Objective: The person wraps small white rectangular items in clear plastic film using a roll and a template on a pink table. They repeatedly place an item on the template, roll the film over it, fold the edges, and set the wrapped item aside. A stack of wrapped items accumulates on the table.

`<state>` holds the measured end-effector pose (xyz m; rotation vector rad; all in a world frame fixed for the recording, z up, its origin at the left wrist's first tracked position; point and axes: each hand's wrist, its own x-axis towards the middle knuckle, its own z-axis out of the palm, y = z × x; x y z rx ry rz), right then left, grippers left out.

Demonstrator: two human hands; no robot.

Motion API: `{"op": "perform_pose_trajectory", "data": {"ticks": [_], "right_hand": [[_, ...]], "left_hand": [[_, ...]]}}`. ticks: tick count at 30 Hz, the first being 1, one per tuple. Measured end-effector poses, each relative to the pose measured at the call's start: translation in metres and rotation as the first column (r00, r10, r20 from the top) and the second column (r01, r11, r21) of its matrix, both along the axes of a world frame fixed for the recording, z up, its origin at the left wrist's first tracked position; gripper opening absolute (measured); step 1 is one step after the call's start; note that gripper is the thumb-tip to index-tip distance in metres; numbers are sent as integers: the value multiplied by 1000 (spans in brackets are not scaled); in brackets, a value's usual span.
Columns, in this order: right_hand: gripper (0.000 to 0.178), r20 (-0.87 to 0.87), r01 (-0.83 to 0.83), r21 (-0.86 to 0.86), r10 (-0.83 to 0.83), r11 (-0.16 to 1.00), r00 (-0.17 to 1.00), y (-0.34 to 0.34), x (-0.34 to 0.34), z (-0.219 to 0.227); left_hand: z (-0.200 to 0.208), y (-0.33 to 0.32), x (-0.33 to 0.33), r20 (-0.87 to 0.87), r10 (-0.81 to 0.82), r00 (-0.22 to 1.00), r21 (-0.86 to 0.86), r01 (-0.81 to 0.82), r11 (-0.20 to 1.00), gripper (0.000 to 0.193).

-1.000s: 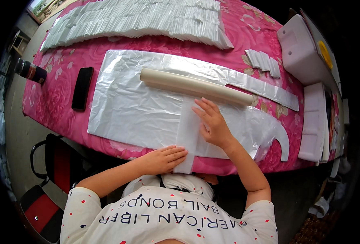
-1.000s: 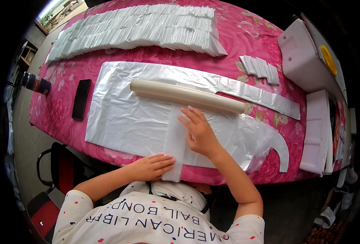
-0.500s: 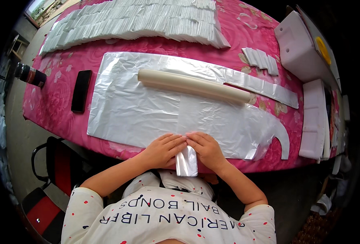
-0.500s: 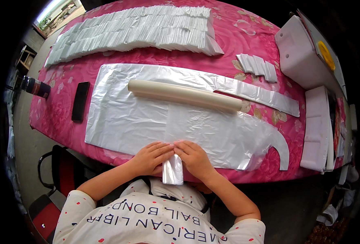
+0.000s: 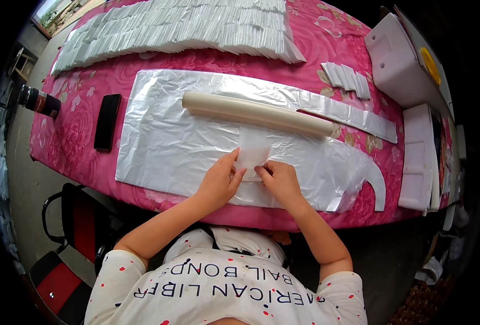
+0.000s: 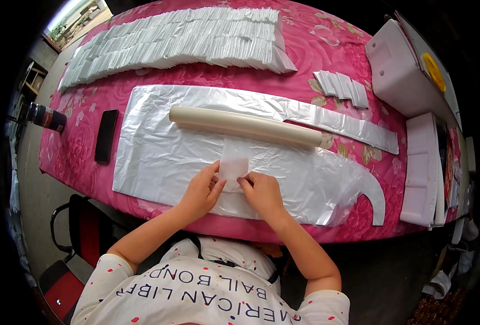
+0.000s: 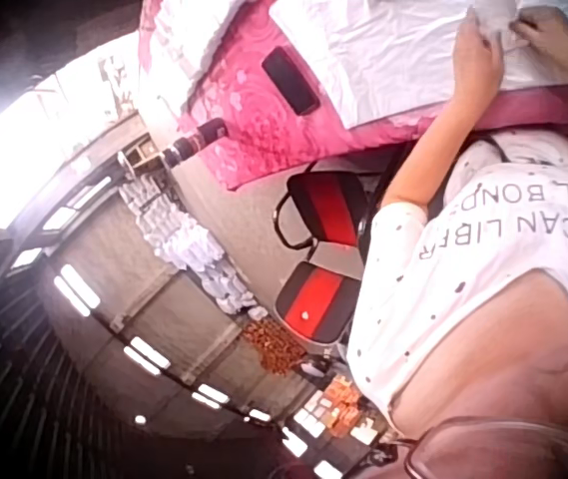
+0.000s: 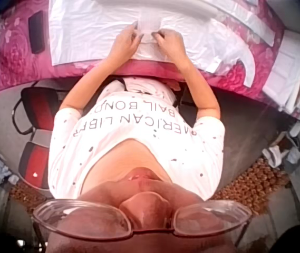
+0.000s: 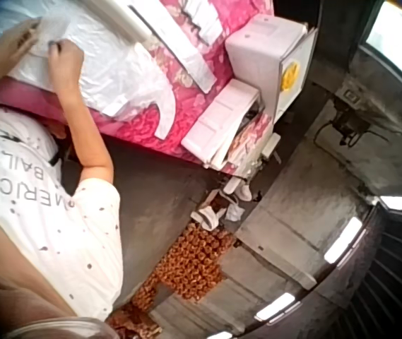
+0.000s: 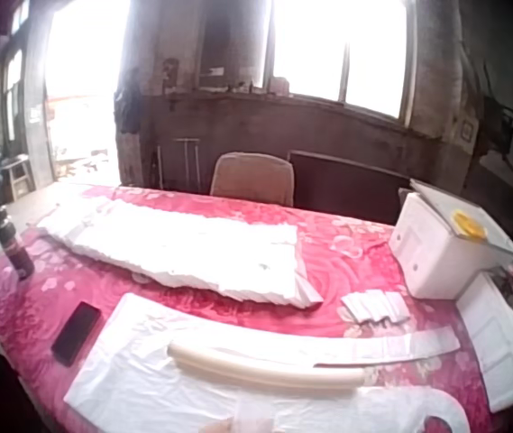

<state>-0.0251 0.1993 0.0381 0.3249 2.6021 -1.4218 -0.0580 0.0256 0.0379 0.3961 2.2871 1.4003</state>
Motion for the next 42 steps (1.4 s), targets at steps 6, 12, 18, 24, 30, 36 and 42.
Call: {"op": "perform_pose_trajectory", "data": {"ticks": [6,12,18,24,30,36,42], "right_hand": [[26,142,12,-53,-5,999,990,1,-9,2],[27,136,24,-36,-19,999,990,0,-10,0],[21,32,11,164,-16,986,999,-7,-2,7],[34,-368,66,494,139,867,920,-5,20,-5],[44,-479,-202,512,473,835,740,3,12,-2],[40,-400,-309,500,532,809,746,19,-3,-18],[37,-448,-296,497,533,816,718,26,-16,-19]], "left_hand": [[-19,-6,13,-592,-426,684,-433,176,884,70],[-29,0,25,-475,-533,700,-544,243,803,80],[-29,2,30,-470,-511,719,-562,202,802,81],[-28,2,30,-477,-499,724,-547,200,813,81],[-27,2,30,-472,-490,733,-540,198,818,77],[-26,-5,16,-535,-485,692,-502,202,841,65],[-23,-2,2,-656,-444,611,-456,149,877,53]]}}
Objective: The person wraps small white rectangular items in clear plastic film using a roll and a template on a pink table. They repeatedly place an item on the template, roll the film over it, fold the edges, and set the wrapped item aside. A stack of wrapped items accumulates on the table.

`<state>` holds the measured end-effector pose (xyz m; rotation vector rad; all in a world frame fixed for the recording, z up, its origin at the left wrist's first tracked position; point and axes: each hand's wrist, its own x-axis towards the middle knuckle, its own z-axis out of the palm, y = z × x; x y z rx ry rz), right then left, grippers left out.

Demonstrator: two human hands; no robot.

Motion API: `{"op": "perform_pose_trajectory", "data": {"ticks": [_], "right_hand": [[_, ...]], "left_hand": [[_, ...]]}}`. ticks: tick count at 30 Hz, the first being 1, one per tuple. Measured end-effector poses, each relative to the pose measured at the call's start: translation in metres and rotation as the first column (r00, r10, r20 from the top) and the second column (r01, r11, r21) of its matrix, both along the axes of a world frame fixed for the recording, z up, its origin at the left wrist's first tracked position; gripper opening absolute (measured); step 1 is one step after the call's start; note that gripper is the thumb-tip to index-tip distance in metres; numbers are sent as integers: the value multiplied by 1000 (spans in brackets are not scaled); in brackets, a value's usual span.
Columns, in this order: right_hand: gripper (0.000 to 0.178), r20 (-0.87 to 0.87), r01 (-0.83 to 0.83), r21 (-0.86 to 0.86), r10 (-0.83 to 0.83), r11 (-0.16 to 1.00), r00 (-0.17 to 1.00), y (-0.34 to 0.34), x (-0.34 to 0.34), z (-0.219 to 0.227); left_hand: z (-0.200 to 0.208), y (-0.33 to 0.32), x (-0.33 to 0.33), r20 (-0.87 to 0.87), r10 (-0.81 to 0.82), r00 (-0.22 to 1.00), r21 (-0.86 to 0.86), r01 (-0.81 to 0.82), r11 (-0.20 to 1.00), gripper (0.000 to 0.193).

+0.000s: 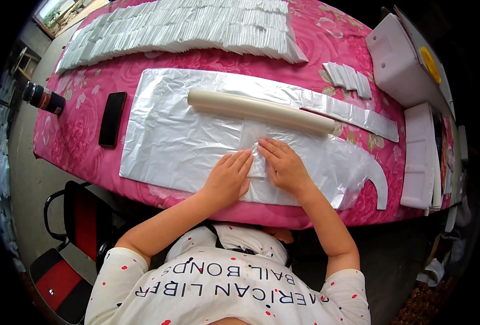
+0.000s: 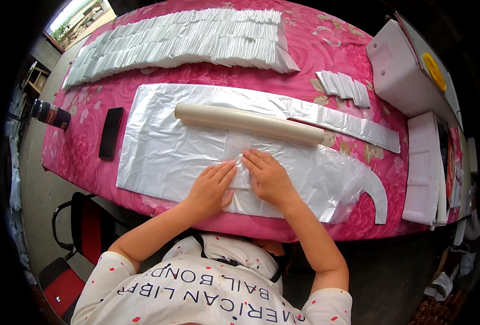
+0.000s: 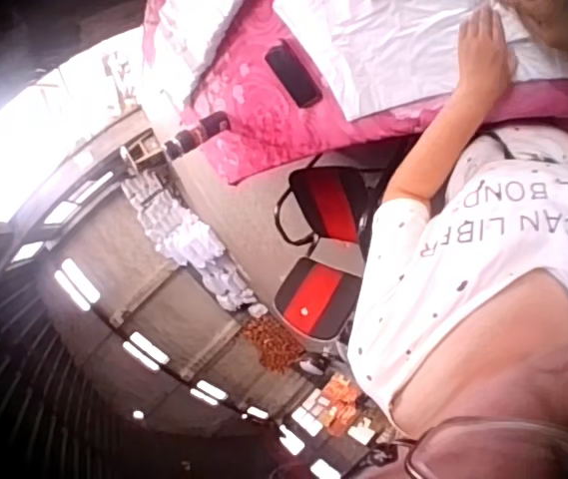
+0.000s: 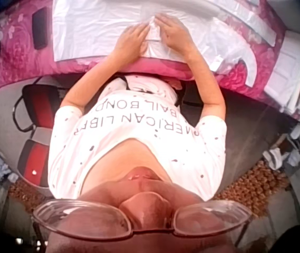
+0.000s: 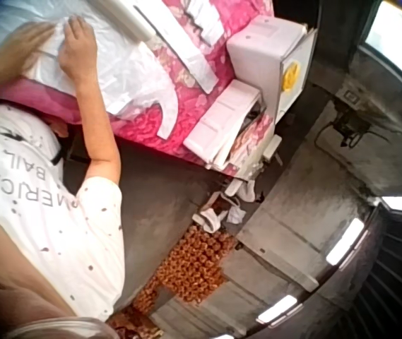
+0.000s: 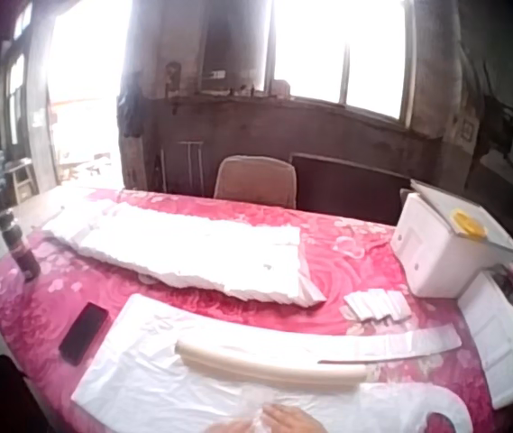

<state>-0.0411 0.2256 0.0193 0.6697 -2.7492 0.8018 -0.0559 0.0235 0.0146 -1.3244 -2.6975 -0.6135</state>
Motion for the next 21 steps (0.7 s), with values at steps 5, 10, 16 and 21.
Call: {"op": "perform_pose_trajectory", "data": {"ticks": [5,10,16,21], "right_hand": [[39,-45,3,3,-3,1000,999,-2,-2,4],[40,-49,15,1,-15,1000,999,-2,-4,5],[34,-79,-70,-80,63,994,995,-8,24,1],[23,-81,-48,-92,40,995,996,-14,48,2]], "left_hand": [[0,3,-9,-112,-46,993,-26,44,999,42],[0,-2,-14,-74,-81,994,31,84,996,38],[2,-21,10,27,-226,974,120,222,968,35],[5,-33,25,120,-302,946,171,280,945,45]]}}
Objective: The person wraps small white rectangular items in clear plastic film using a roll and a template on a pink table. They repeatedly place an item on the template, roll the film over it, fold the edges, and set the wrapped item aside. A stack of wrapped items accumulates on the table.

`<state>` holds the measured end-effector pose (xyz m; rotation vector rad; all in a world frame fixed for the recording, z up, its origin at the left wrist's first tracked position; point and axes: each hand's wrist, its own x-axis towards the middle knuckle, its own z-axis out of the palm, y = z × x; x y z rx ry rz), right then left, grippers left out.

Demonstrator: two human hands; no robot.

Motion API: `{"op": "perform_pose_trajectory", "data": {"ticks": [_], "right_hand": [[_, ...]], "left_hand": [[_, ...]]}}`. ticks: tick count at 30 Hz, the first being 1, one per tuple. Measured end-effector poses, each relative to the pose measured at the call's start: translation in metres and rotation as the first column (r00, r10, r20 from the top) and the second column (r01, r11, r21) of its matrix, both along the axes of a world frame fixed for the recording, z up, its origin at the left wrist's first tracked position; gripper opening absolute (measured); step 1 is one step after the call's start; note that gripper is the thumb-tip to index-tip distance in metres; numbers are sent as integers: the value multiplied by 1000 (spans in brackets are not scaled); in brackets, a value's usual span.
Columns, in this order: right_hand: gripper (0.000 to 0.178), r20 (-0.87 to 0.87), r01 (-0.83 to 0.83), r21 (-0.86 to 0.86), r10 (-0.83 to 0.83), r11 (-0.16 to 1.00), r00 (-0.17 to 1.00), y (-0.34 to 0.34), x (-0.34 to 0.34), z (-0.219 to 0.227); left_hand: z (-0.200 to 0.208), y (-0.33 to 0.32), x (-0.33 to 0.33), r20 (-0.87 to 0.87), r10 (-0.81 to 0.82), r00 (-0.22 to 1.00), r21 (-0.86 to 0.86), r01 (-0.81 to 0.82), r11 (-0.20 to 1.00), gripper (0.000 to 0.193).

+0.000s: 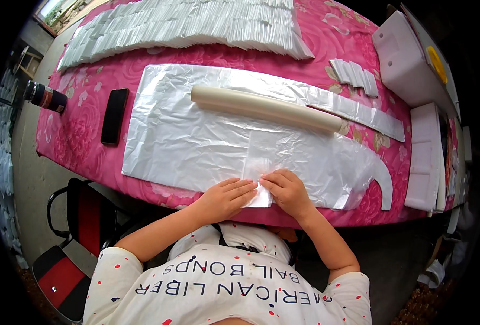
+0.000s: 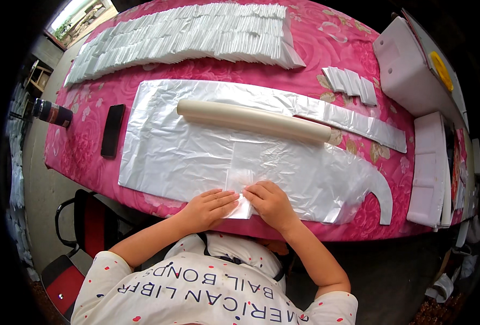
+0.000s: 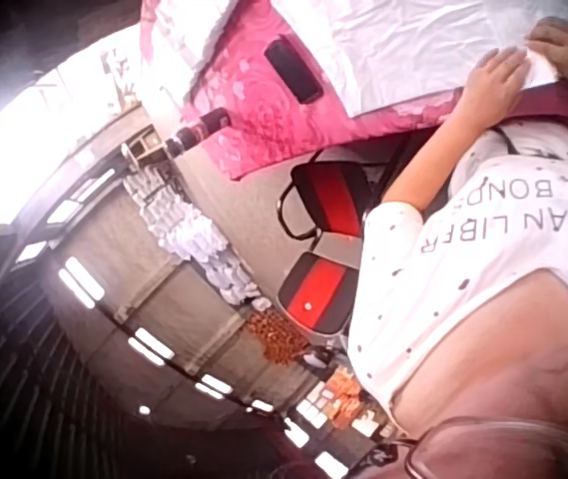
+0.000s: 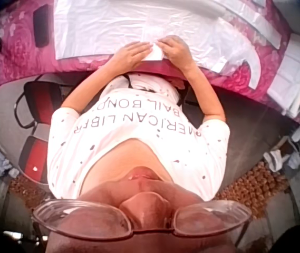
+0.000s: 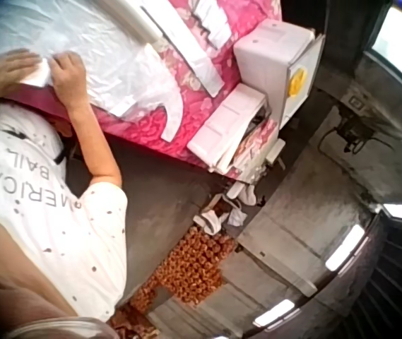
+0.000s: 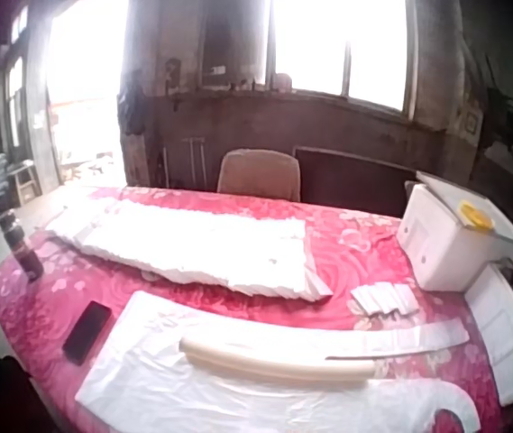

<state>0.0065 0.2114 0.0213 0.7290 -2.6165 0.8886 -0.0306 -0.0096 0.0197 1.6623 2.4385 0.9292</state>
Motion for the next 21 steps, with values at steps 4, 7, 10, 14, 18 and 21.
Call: {"op": "perform_pose_trajectory", "data": {"ticks": [4,7,10,14,18,21], "right_hand": [[24,-24,3,4,-3,1000,1000,0,0,-2],[25,-67,28,14,-27,999,997,-1,3,-5],[27,-90,49,-5,-49,999,995,-1,4,-6],[27,-98,60,-20,-62,998,993,-2,5,-6],[25,-49,50,-59,-53,997,997,-2,5,-3],[24,90,93,-128,-82,987,993,0,4,-3]], "left_hand": [[-8,2,-5,-39,40,998,-37,-42,998,47],[-13,1,-6,-68,23,997,-32,-25,999,44],[-13,1,-7,-122,4,993,18,-2,1000,40],[-13,1,-7,-127,-17,992,17,19,1000,38],[-14,2,-9,-90,-31,995,35,34,999,40],[-13,5,-12,28,0,1000,70,-2,998,43]]}}
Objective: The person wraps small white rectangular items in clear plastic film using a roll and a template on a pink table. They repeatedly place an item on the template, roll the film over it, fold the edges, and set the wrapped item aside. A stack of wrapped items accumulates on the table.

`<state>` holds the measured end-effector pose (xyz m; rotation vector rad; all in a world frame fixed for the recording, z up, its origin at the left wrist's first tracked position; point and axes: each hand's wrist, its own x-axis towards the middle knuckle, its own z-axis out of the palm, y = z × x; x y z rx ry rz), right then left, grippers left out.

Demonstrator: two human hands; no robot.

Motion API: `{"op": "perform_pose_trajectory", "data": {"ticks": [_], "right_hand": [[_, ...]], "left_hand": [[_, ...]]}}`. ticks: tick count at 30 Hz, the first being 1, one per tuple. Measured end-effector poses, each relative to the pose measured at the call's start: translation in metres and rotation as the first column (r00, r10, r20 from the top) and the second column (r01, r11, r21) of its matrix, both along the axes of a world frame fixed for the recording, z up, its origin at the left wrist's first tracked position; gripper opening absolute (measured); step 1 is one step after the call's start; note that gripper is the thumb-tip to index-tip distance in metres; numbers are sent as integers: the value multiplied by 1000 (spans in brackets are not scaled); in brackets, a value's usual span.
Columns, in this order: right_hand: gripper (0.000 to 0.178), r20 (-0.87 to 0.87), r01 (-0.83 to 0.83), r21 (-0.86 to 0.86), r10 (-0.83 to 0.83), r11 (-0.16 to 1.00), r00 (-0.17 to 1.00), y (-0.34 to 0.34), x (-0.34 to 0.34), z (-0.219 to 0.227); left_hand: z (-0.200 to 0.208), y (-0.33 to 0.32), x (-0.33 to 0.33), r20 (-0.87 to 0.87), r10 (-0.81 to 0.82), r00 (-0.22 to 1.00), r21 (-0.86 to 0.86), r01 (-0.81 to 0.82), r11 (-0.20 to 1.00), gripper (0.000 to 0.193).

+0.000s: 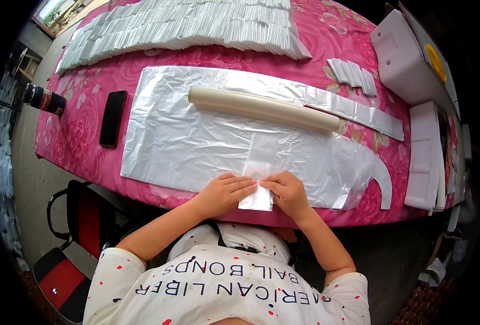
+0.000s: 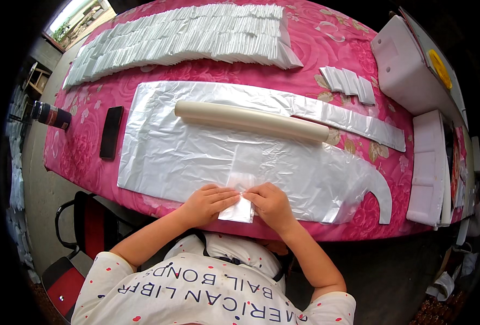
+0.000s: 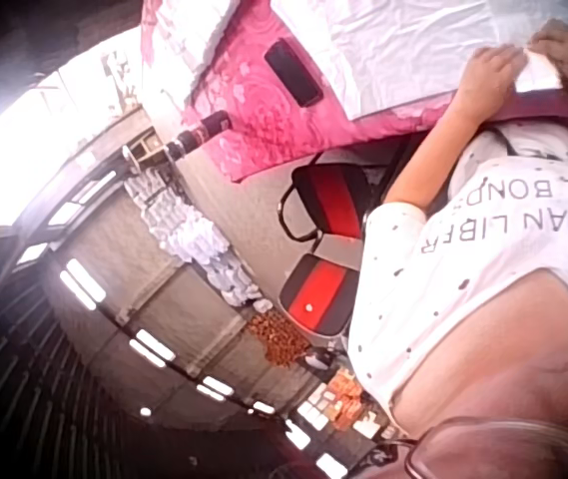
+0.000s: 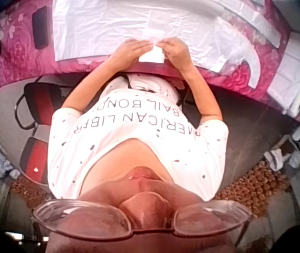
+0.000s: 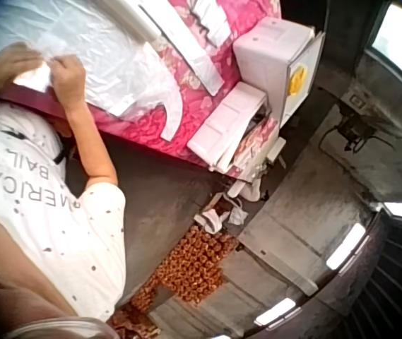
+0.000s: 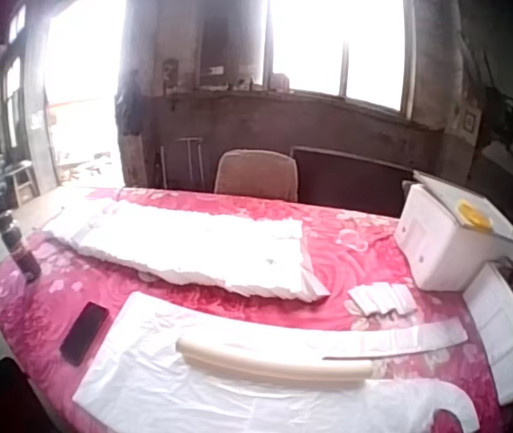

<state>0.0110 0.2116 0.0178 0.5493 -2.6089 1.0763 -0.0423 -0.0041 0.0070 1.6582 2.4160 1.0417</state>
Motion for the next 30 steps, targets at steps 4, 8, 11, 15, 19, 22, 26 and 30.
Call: {"op": "perform_pose_trajectory", "data": {"ticks": [4,8,11,15,19,22,26,30], "right_hand": [[22,61,49,-33,-47,998,997,2,-3,-4],[21,53,43,9,-44,999,998,1,0,-1],[25,13,26,14,-26,1000,1000,0,1,1],[27,-15,27,15,-27,1000,1000,-1,3,1],[28,-22,33,28,-33,999,999,-1,4,2],[29,-34,32,38,-31,999,999,-1,4,1],[31,-43,24,49,-22,998,999,1,4,0],[31,-48,27,49,-25,998,999,0,5,0]], "left_hand": [[7,5,-4,167,80,983,4,-82,997,47],[1,3,-8,119,50,992,18,-53,998,45],[-3,0,-6,44,25,999,31,-26,999,45],[-1,1,-6,7,19,1000,47,-20,999,45],[2,1,-6,-1,23,1000,23,-23,999,46],[1,2,-6,-4,20,1000,43,-20,999,47],[1,1,-6,-3,14,1000,25,-14,1000,45],[3,2,-6,-7,15,1000,25,-15,1000,44]]}}
